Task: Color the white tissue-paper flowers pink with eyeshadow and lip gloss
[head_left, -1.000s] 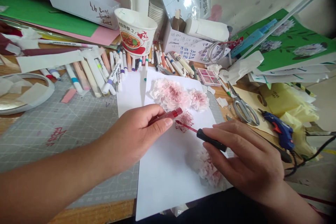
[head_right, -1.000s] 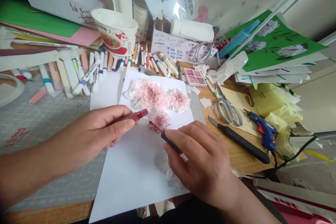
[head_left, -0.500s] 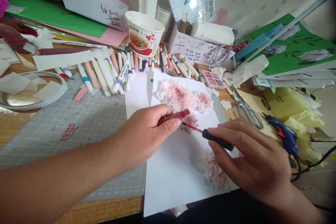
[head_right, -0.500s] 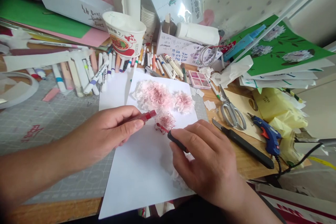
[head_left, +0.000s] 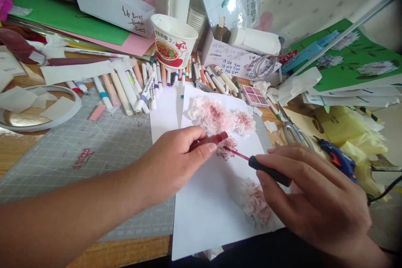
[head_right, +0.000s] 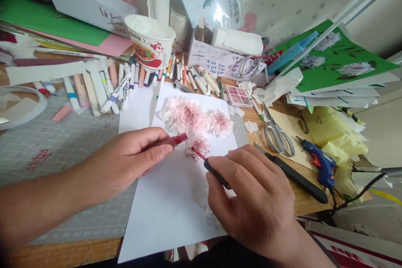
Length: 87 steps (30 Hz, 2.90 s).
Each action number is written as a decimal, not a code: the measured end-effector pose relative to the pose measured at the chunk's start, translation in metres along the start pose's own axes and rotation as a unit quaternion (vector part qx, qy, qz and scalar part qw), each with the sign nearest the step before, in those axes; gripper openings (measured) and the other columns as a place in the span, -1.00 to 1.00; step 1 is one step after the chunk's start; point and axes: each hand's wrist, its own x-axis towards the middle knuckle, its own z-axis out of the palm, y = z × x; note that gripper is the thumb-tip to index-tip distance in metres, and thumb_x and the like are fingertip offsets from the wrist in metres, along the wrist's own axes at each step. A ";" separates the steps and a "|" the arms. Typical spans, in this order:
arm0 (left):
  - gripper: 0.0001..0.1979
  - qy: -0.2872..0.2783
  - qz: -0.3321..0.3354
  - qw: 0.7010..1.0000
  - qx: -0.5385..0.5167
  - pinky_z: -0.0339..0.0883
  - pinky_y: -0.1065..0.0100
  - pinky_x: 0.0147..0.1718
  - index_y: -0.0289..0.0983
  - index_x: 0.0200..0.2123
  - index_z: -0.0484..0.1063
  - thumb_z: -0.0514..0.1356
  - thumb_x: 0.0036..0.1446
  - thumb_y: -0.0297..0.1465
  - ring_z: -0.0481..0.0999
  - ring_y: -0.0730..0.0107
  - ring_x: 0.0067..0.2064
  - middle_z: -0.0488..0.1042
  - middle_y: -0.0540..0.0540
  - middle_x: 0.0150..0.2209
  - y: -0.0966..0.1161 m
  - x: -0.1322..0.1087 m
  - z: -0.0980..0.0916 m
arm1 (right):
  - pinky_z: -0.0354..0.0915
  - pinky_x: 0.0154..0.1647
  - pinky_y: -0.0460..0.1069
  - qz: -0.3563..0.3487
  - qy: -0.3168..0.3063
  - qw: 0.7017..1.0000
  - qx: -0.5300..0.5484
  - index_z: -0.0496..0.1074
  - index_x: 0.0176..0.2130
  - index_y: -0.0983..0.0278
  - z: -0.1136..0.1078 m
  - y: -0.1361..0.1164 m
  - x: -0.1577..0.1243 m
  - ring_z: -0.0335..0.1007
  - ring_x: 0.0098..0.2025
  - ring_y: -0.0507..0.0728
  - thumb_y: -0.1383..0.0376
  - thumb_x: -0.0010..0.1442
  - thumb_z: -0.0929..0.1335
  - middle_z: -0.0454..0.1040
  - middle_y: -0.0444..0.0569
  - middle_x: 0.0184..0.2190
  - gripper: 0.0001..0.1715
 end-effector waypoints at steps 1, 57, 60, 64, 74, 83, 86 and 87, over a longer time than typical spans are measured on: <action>-0.68 0.001 -0.001 1.000 0.000 0.04 0.41 -0.60 -0.19 -0.42 0.29 0.06 0.22 -0.09 0.18 0.48 -0.55 0.18 0.14 -0.58 0.000 0.000 0.000 | 0.41 -0.33 0.02 0.003 -0.004 1.000 0.001 0.49 -0.26 0.39 -0.002 -0.001 -0.001 0.45 -0.41 0.09 0.53 0.10 0.42 0.53 0.05 -0.46 -0.85; -0.69 0.000 0.004 1.000 -0.002 0.04 0.41 -0.60 -0.19 -0.42 0.29 0.08 0.22 -0.09 0.18 0.47 -0.55 0.16 0.14 -0.58 0.000 -0.002 0.000 | 0.38 -0.47 0.03 0.017 -0.020 1.000 0.001 0.43 -0.26 0.28 0.001 -0.005 0.007 0.48 -0.48 0.13 0.49 0.13 0.39 0.48 -0.03 -0.55 -0.84; -0.67 -0.003 0.002 1.000 -0.005 0.04 0.41 -0.61 -0.19 -0.42 0.28 0.08 0.22 -0.07 0.18 0.48 -0.56 0.17 0.14 -0.59 -0.001 -0.002 0.000 | 0.38 -0.42 0.02 0.048 -0.019 0.998 0.037 0.44 -0.22 0.30 -0.006 -0.002 0.002 0.49 -0.42 0.11 0.50 0.12 0.40 0.52 0.02 -0.46 -0.81; -0.65 0.003 0.009 1.000 0.013 0.05 0.41 -0.60 -0.19 -0.45 0.27 0.05 0.23 -0.06 0.21 0.46 -0.55 0.19 0.13 -0.59 -0.002 -0.001 0.000 | 0.36 -0.42 -0.01 0.066 0.004 0.997 0.051 0.46 -0.18 0.31 -0.012 0.004 -0.005 0.46 -0.39 0.08 0.53 0.11 0.41 0.53 0.02 -0.40 -0.75; -0.65 0.001 -0.006 1.000 -0.004 0.04 0.39 -0.57 -0.19 -0.42 0.26 0.06 0.24 -0.05 0.20 0.45 -0.54 0.16 0.14 -0.58 0.001 -0.003 0.001 | 0.39 -0.52 0.01 -0.009 -0.004 1.000 -0.012 0.46 -0.26 0.27 0.004 -0.003 0.007 0.49 -0.49 0.13 0.49 0.10 0.40 0.52 -0.05 -0.54 -0.82; -0.61 -0.008 0.007 1.000 0.004 0.07 0.39 -0.56 -0.18 -0.46 0.18 0.02 0.26 -0.03 0.20 0.46 -0.54 0.14 0.14 -0.57 -0.005 0.001 0.000 | 0.40 -0.45 0.02 0.124 0.067 0.987 0.077 0.50 -0.15 0.20 -0.014 0.016 -0.015 0.50 -0.38 0.14 0.49 0.10 0.40 0.55 -0.05 -0.38 -0.69; -0.61 -0.011 0.003 1.000 0.002 0.07 0.41 -0.57 -0.18 -0.44 0.21 0.03 0.27 -0.01 0.16 0.47 -0.55 0.12 0.14 -0.57 -0.005 0.000 -0.001 | 0.41 -0.44 -0.04 0.205 0.097 0.969 0.102 0.54 -0.18 0.19 -0.011 0.028 -0.024 0.51 -0.38 0.10 0.42 0.14 0.43 0.58 -0.09 -0.36 -0.78; -0.60 -0.013 0.002 1.000 0.006 0.06 0.41 -0.57 -0.18 -0.44 0.22 0.02 0.28 0.00 0.16 0.47 -0.55 0.13 0.14 -0.57 -0.005 -0.001 -0.001 | 0.42 -0.42 -0.05 0.231 0.099 0.961 0.118 0.54 -0.19 0.20 -0.010 0.032 -0.026 0.51 -0.39 0.09 0.40 0.15 0.43 0.60 -0.09 -0.36 -0.81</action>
